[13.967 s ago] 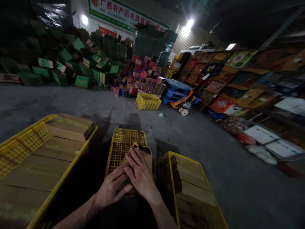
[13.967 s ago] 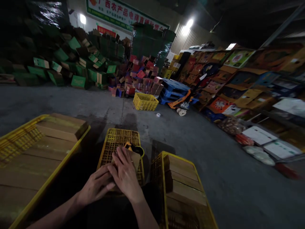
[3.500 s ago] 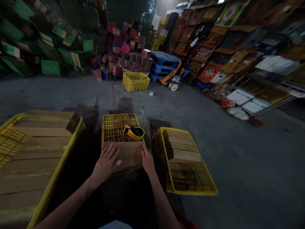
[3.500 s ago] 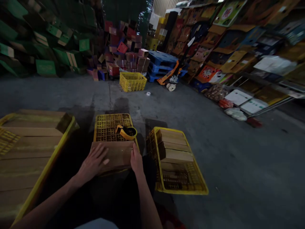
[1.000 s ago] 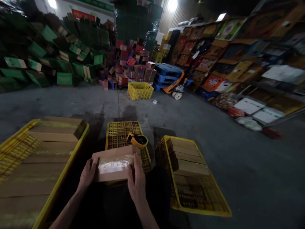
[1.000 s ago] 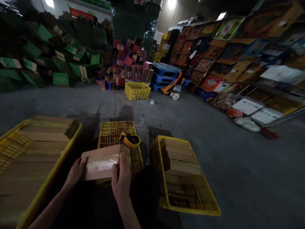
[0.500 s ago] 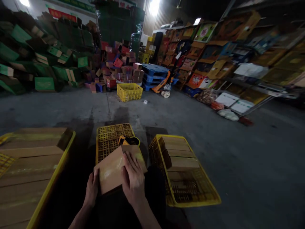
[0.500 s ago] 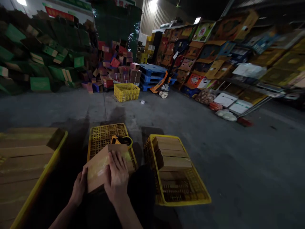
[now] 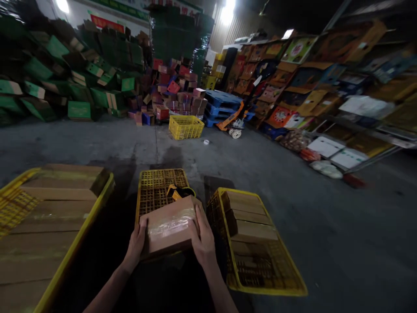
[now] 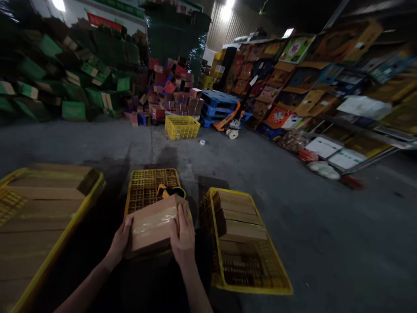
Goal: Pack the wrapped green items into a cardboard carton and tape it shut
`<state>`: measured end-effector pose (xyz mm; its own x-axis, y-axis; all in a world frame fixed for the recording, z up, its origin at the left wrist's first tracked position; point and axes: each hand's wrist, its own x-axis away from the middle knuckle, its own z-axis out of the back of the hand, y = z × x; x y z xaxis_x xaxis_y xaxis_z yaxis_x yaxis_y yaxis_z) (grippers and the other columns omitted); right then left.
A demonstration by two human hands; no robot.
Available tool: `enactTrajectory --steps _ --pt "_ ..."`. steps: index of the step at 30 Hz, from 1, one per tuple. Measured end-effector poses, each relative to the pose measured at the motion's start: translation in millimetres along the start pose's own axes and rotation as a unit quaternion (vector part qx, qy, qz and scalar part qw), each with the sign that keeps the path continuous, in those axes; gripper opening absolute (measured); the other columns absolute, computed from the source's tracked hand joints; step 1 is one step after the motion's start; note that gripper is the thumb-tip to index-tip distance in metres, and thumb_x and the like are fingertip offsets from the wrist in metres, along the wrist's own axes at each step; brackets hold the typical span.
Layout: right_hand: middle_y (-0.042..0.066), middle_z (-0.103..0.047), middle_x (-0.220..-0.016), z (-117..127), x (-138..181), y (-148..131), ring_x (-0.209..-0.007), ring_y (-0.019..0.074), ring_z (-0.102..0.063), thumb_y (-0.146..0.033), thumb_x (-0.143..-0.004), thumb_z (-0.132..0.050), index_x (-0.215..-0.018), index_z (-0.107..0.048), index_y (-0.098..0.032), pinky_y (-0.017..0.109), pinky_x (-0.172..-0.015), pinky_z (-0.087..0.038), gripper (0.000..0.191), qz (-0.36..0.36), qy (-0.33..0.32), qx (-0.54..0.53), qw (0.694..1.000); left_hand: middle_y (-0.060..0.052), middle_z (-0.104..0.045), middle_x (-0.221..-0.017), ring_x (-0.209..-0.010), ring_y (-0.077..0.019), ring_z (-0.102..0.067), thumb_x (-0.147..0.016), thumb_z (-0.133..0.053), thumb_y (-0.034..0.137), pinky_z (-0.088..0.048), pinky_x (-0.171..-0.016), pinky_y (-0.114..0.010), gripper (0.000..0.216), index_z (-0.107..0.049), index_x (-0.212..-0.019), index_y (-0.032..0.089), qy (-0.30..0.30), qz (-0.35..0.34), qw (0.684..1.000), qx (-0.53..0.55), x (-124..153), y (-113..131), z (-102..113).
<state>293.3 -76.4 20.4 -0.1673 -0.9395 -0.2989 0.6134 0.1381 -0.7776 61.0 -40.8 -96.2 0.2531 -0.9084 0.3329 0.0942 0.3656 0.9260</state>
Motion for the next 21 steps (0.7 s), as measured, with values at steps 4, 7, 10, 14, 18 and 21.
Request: enactTrajectory --steps 4,7,10,14,18,21 --pt "0.004 -0.052 -0.153 7.5 6.7 15.5 -0.144 0.0294 -0.046 -0.05 -0.097 -0.057 -0.148 -0.054 -0.025 0.049 -0.122 -0.035 0.057 -0.056 0.029 -0.088 0.994 -0.014 -0.073 -0.111 -0.111 -0.0339 -0.066 -0.09 -0.044 0.072 -0.048 -0.103 -0.046 0.068 -0.066 -0.112 0.012 -0.015 -0.035 0.999 -0.017 4.0 8.1 6.9" --pt "0.006 -0.053 -0.152 4.2 14.3 28.4 -0.144 0.03 -0.046 -0.052 -0.095 -0.059 -0.145 -0.057 -0.023 0.048 -0.12 -0.037 0.058 -0.099 0.041 -0.144 0.984 -0.012 -0.071 -0.122 -0.121 -0.0315 -0.063 -0.095 -0.042 0.067 -0.046 -0.107 -0.043 0.061 -0.063 -0.121 0.016 -0.004 -0.093 0.995 -0.029 6.7 15.9 19.5" --pt "0.008 -0.055 -0.15 -9.8 22.0 49.0 -0.141 0.0314 -0.049 -0.052 -0.091 -0.063 -0.144 -0.058 -0.021 0.049 -0.118 -0.04 0.062 -0.133 0.043 -0.186 0.972 -0.013 -0.061 -0.142 -0.136 -0.0302 -0.054 -0.098 -0.042 0.06 -0.04 -0.115 -0.043 0.06 -0.053 -0.14 0.018 0.047 -0.13 0.989 -0.058 6.9 17.2 26.2" --pt "0.012 -0.056 -0.148 -35.0 33.4 78.7 -0.14 0.0334 -0.051 -0.059 -0.084 -0.067 -0.141 -0.061 -0.017 0.05 -0.115 -0.043 0.071 -0.197 0.049 -0.175 0.964 -0.013 -0.058 -0.147 -0.138 -0.0299 -0.054 -0.099 -0.044 0.055 -0.044 -0.113 -0.043 0.064 -0.042 -0.152 0.019 0.058 -0.137 0.984 -0.099 7.3 3.0 23.5" --pt "0.013 -0.055 -0.149 -49.0 39.4 93.1 -0.141 0.032 -0.049 -0.066 -0.087 -0.06 -0.143 -0.059 -0.017 0.047 -0.118 -0.039 0.074 -0.206 0.056 -0.098 0.972 -0.012 -0.057 -0.149 -0.138 -0.0268 -0.054 -0.101 -0.041 0.049 -0.044 -0.113 -0.041 0.06 -0.04 -0.153 0.02 0.047 -0.158 0.981 -0.099 2.8 -8.2 18.3" --pt "0.014 -0.054 -0.151 -53.8 38.1 95.9 -0.143 0.0312 -0.046 -0.07 -0.09 -0.053 -0.147 -0.055 -0.015 0.045 -0.118 -0.039 0.079 -0.202 0.043 -0.062 0.977 -0.012 -0.056 -0.15 -0.139 -0.027 -0.052 -0.101 -0.041 0.047 -0.043 -0.114 -0.042 0.057 -0.044 -0.151 0.019 0.04 -0.158 0.981 -0.104 -7.1 -6.0 16.4"
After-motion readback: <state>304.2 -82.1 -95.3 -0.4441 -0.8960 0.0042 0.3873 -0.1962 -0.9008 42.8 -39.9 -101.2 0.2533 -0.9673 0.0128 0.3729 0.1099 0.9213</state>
